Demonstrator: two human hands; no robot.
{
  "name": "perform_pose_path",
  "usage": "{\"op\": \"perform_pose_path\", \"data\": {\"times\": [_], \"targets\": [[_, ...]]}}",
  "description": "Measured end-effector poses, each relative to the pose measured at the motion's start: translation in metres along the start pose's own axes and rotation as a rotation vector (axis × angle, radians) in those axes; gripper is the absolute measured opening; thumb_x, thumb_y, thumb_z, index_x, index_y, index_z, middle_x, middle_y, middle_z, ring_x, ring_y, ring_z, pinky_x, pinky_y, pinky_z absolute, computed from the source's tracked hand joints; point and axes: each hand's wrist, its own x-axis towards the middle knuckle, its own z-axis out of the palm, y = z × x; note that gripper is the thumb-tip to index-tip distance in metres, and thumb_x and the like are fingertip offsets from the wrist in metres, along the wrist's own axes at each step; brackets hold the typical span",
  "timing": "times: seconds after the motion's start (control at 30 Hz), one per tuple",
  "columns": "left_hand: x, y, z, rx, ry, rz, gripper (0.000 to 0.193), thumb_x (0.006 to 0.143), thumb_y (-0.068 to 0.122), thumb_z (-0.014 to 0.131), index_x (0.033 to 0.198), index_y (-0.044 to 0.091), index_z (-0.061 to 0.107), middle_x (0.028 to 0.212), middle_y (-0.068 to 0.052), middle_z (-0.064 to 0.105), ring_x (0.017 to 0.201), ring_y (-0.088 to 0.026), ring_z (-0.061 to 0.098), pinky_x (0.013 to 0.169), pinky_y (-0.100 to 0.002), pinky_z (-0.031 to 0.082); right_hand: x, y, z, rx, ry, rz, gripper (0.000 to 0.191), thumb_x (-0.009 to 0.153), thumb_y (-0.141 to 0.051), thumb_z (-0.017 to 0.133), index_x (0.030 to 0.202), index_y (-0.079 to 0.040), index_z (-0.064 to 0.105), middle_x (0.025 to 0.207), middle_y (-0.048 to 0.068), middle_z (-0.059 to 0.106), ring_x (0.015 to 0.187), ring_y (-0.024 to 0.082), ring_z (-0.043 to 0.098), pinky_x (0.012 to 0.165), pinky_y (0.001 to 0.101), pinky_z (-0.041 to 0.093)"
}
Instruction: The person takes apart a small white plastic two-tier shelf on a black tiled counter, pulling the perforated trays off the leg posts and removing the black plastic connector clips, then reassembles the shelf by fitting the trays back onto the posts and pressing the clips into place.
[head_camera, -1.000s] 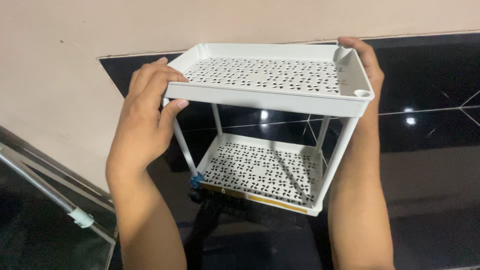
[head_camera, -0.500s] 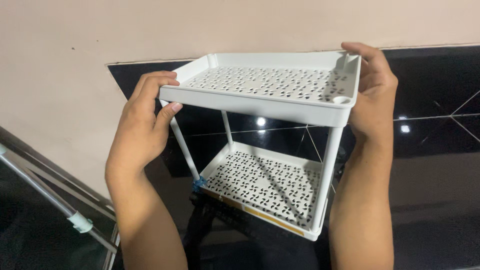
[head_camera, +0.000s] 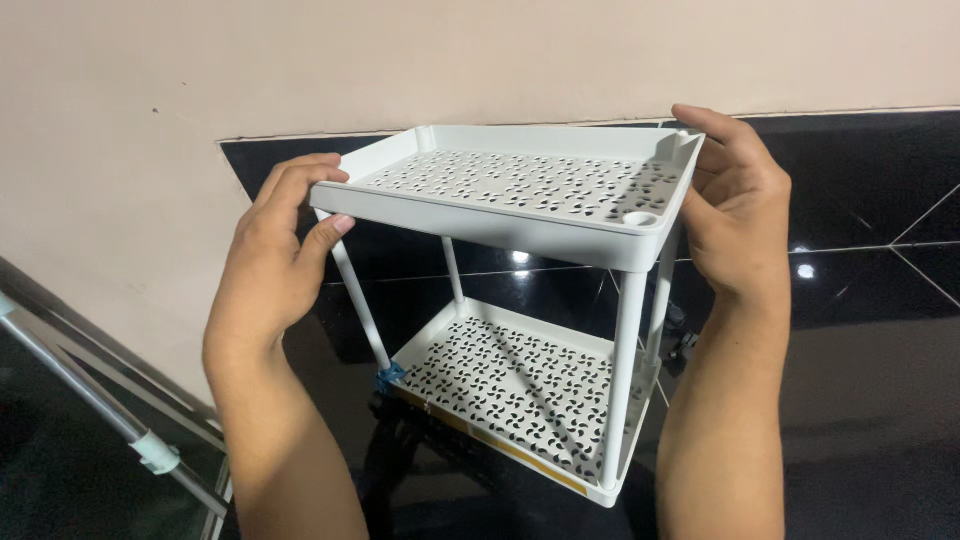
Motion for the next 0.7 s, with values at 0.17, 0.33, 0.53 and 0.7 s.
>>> {"op": "perform_pose_path", "data": {"times": [0.17,0.33,0.53,0.7], "targets": [[0.002,-0.002,0.000,-0.012,0.030,0.006,0.029,0.094,0.004,0.072,0.121,0.003,0.061,0.137,-0.007,0.066,0.106,-0.026,0.067,0.088,-0.034,0.054,0.001,-0.005,0.000,0.079,-0.038,0.007,0.044,0.102,0.008,0.067,0.144,0.003,0.054,0.120,0.020,0.072,0.114,0.021,0.071,0.098,0.0342,0.059],[0.001,0.000,0.000,0.009,0.046,-0.030,0.033,0.091,0.003,0.074,0.120,0.001,0.060,0.134,-0.006,0.068,0.083,-0.021,0.061,0.078,-0.032,0.054,0.000,-0.005,-0.003,0.102,-0.030,0.052,0.047,0.099,0.007,0.065,0.145,0.003,0.055,0.126,0.019,0.071,0.123,0.021,0.068,0.104,0.0340,0.057],[-0.001,0.002,-0.001,0.022,0.066,-0.077,0.035,0.089,0.002,0.076,0.121,0.002,0.062,0.129,-0.005,0.070,0.075,-0.018,0.059,0.073,-0.030,0.053,-0.001,0.005,-0.017,0.014,-0.114,0.173,0.039,0.098,0.005,0.064,0.136,0.004,0.060,0.124,0.016,0.071,0.117,0.020,0.068,0.098,0.0349,0.056],[-0.004,0.000,0.000,-0.016,0.097,-0.062,0.035,0.089,0.000,0.074,0.121,0.001,0.060,0.132,-0.006,0.068,0.079,-0.015,0.064,0.071,-0.029,0.055,-0.007,0.005,-0.030,0.025,-0.213,0.247,0.036,0.102,-0.002,0.063,0.137,0.005,0.062,0.116,0.014,0.070,0.104,0.018,0.065,0.092,0.0338,0.055]]}}
